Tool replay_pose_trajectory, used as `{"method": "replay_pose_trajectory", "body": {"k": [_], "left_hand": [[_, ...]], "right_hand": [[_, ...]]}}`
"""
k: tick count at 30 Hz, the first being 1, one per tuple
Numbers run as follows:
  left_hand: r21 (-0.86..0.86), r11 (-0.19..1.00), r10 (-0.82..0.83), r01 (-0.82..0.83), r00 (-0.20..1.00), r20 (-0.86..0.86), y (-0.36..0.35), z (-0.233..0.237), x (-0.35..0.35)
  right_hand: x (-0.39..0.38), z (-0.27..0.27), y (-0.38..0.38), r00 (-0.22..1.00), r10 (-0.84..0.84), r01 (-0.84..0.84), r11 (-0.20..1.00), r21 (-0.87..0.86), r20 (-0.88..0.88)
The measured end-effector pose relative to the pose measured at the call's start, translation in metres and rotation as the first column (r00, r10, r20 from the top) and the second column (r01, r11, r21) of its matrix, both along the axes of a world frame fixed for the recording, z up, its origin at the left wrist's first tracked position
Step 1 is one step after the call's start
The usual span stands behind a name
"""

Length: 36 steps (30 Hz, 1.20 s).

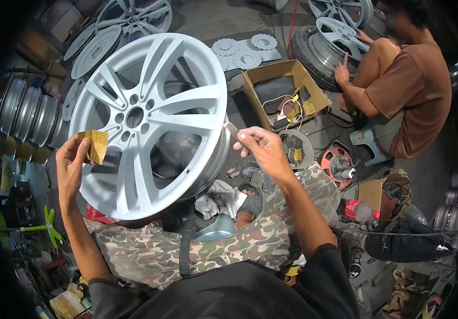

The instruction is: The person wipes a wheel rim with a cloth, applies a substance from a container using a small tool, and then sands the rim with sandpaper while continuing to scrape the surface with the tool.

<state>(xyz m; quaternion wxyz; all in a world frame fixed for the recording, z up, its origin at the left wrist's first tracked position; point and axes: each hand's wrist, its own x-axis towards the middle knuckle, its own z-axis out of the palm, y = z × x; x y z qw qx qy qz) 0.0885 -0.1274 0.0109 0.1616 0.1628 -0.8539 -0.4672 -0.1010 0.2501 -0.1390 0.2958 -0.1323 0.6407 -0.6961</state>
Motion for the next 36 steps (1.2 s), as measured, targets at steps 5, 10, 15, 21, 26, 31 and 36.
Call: {"method": "replay_pose_trajectory", "body": {"k": [5,10,15,21,26,31,36], "left_hand": [[0.005,1.0,-0.028,0.027,1.0,0.008,-0.005,-0.003,0.001],[0.005,1.0,-0.01,0.01,1.0,0.001,0.002,0.001,-0.001],[-0.007,0.999,-0.032,0.032,0.999,0.014,-0.004,-0.002,0.002],[0.025,0.999,-0.025,0.025,1.0,-0.001,-0.003,-0.001,0.0],[0.024,0.999,-0.024,0.024,1.0,0.011,-0.003,-0.004,0.001],[0.021,1.0,-0.024,0.024,1.0,0.0,-0.004,-0.002,0.002],[0.009,1.0,-0.028,0.028,1.0,0.006,-0.006,-0.002,0.003]], "right_hand": [[0.001,0.002,-0.006,0.959,-0.166,0.143,0.983,-0.114,-0.228],[0.004,-0.008,-0.026,0.848,-0.222,0.159,0.973,-0.17,-0.481],[0.009,-0.013,-0.016,0.884,-0.16,0.131,0.987,-0.096,-0.438],[0.016,-0.001,0.002,0.824,-0.128,0.15,0.989,-0.007,-0.551],[0.013,0.029,0.003,0.674,-0.062,0.196,0.976,0.097,-0.737],[-0.006,0.029,0.001,0.57,-0.06,0.201,0.977,0.068,-0.819],[-0.011,0.034,0.001,0.537,-0.068,0.23,0.971,0.069,-0.841]]}}
